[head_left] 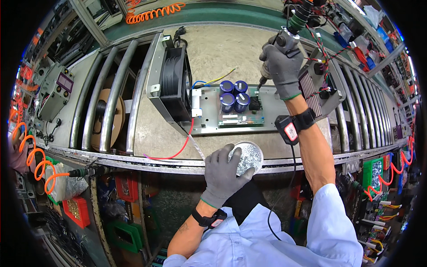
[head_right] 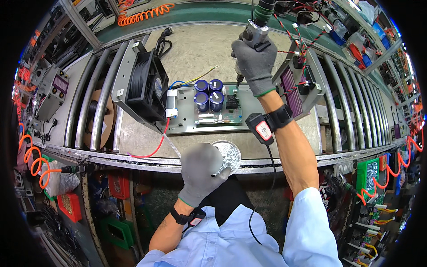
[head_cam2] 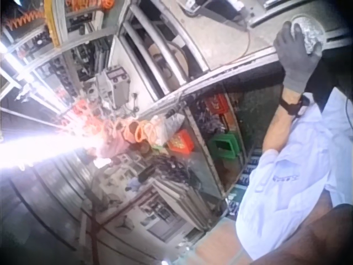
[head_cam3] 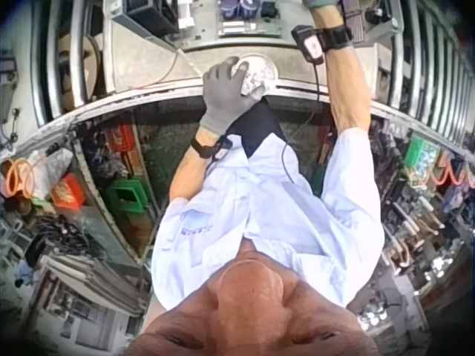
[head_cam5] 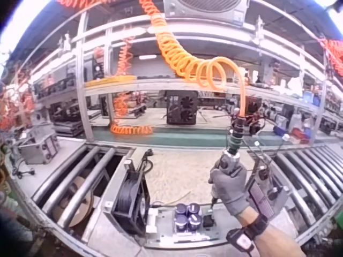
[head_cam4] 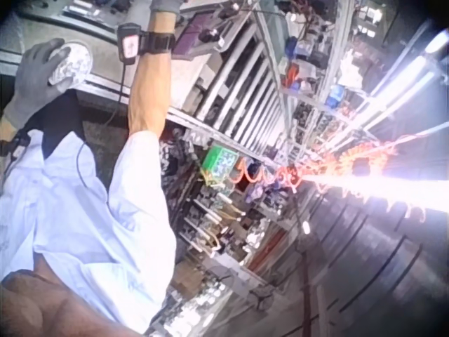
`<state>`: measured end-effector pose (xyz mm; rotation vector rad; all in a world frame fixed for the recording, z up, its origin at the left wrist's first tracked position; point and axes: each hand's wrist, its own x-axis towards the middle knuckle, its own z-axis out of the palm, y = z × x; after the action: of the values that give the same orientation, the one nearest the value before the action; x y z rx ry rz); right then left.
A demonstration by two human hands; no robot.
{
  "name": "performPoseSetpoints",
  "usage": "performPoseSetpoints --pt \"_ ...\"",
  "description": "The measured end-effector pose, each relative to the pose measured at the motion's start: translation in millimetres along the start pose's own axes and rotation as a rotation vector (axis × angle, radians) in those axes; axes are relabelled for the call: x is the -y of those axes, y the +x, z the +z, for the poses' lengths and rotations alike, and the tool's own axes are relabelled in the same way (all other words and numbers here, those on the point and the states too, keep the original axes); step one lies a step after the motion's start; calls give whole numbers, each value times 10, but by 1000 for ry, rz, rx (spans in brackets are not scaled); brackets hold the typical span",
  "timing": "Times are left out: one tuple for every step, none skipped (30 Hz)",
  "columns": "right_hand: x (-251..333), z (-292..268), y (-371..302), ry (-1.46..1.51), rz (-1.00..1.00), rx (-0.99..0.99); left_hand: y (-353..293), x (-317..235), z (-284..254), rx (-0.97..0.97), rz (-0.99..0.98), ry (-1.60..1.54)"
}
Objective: The recorder is assembling an electronic device on a conveyor-based production line, involving installing a fan, wiring components, and using a power screwdriver.
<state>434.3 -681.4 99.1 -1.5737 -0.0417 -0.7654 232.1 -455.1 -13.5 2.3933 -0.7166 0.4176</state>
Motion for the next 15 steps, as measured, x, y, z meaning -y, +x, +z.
performPoseSetpoints --pt "-5 5 3 51 14 -8 -1 -3 -1 0 -5 -2" --pt "3 8 10 58 16 -27 2 -6 1 -1 -3 0" --pt "17 25 3 66 17 -44 2 -8 3 -3 -6 -1" --pt "44 43 -3 70 28 -57 1 -9 6 -5 -14 -2" --pt "85 59 -12 40 33 -66 0 -9 11 -15 -13 -13" --pt "143 57 -36 49 -25 -41 -1 -8 16 -24 -18 -25" --pt "211 53 -87 41 -51 -31 -6 -5 17 -29 -25 -39" --pt "288 53 -147 6 -27 -54 -11 0 16 -37 -14 -38" --pt "390 11 -229 98 -1 -23 -10 7 18 -50 -10 -40" --pt "489 -28 -372 181 -63 -6 -20 7 15 -52 -18 -44" --pt "586 -70 -533 254 -11 16 -33 4 7 -38 -20 -39" --pt "689 -115 -683 314 47 13 -29 5 1 -18 -18 -36" --pt "782 -146 -837 320 28 31 -15 6 -5 -3 -6 -33" --pt "862 -171 -994 325 9 46 -7 0 -16 0 0 -20" --pt "921 -181 -1137 274 -6 49 1 -11 -27 5 6 -10"
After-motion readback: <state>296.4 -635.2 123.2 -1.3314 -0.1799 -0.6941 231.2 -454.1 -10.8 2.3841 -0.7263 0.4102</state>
